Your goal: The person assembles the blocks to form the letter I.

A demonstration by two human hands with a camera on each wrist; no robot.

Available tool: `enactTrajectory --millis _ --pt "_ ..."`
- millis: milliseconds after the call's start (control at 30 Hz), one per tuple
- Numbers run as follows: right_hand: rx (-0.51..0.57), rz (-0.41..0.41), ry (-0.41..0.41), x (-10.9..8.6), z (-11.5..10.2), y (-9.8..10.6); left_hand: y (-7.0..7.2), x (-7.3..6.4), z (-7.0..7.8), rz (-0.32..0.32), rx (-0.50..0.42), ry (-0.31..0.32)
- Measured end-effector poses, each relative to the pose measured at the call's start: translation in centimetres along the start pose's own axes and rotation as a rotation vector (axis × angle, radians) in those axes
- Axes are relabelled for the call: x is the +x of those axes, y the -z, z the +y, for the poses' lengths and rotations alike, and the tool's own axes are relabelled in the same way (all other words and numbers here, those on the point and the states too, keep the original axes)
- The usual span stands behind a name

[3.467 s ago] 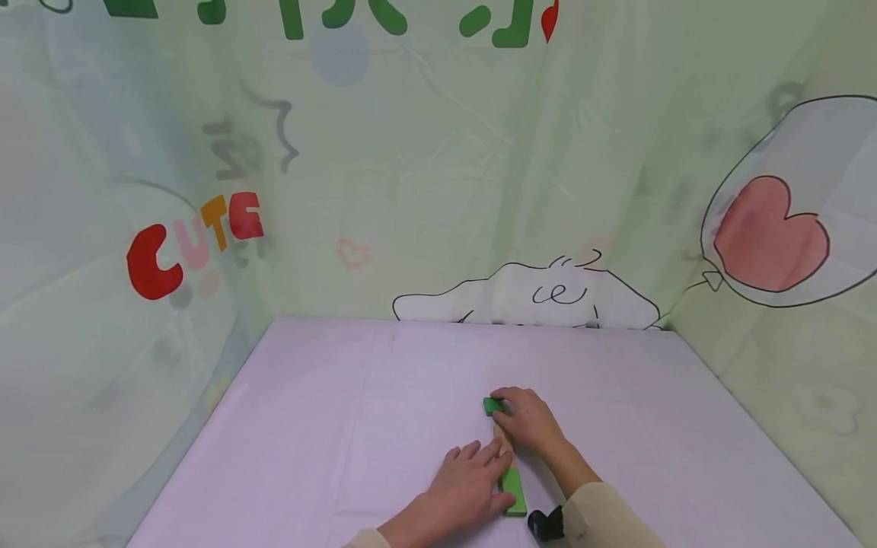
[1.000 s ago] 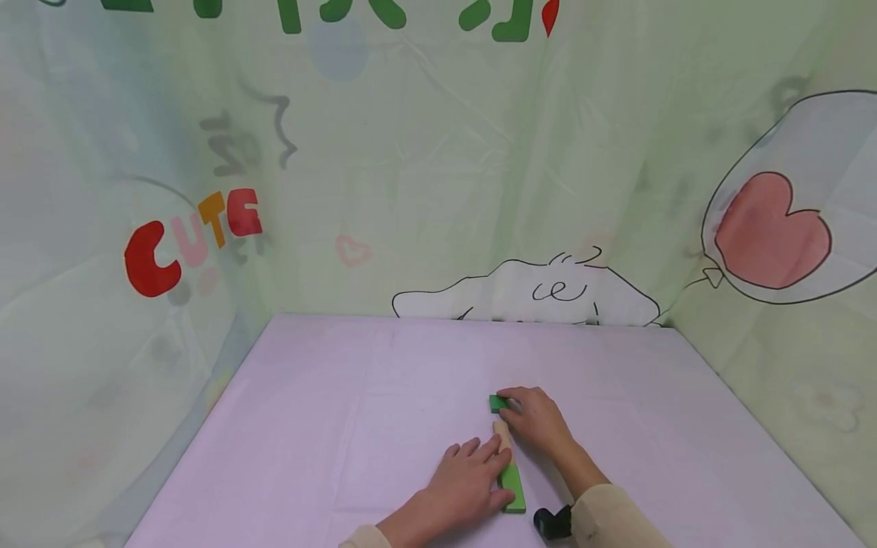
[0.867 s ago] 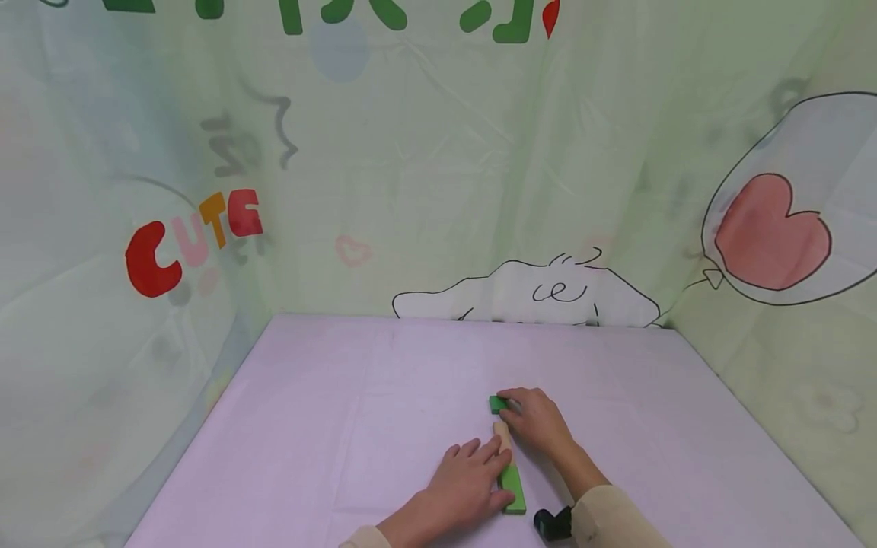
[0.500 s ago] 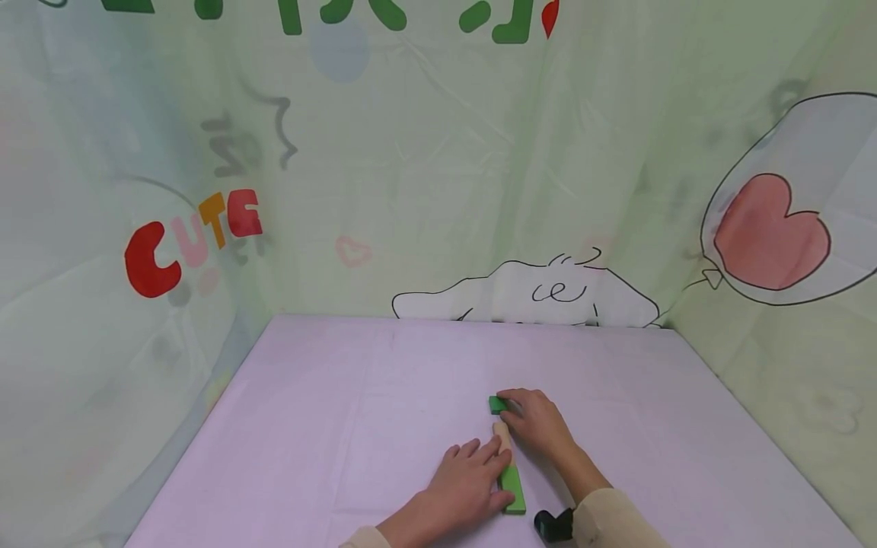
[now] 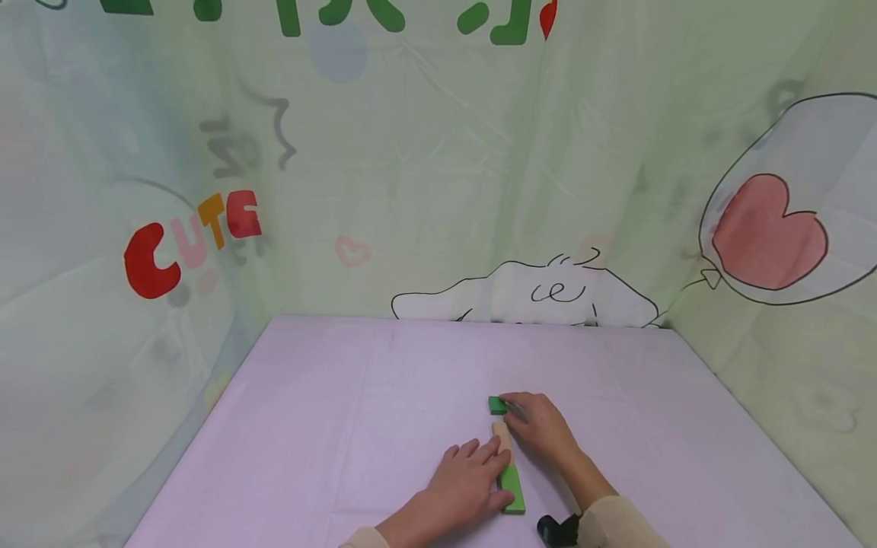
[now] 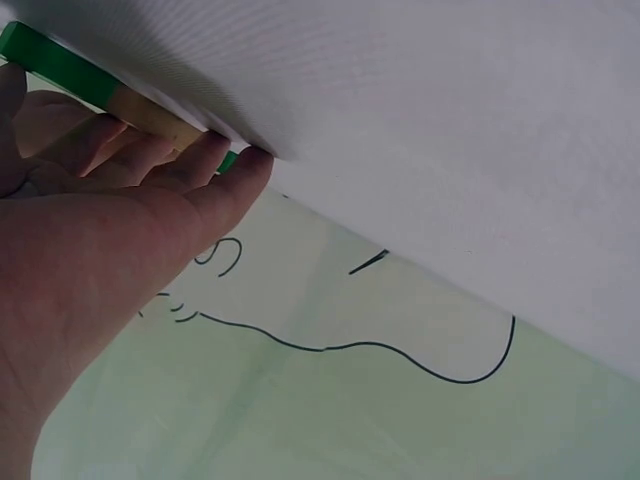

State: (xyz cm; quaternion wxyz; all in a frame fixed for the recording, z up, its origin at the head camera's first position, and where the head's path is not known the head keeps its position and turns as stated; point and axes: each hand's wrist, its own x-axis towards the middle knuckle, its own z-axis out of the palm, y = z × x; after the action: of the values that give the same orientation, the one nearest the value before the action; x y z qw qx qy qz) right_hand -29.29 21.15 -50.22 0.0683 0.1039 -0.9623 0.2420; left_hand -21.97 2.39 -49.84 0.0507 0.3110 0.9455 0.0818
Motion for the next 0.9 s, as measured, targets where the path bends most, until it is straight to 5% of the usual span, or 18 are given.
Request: enactTrajectory --millis 900 --pt "0.037 0.034 -0.030 -1.1 0.7 -0.6 0.7 0.3 0.4 -0.011 -0.024 0.020"
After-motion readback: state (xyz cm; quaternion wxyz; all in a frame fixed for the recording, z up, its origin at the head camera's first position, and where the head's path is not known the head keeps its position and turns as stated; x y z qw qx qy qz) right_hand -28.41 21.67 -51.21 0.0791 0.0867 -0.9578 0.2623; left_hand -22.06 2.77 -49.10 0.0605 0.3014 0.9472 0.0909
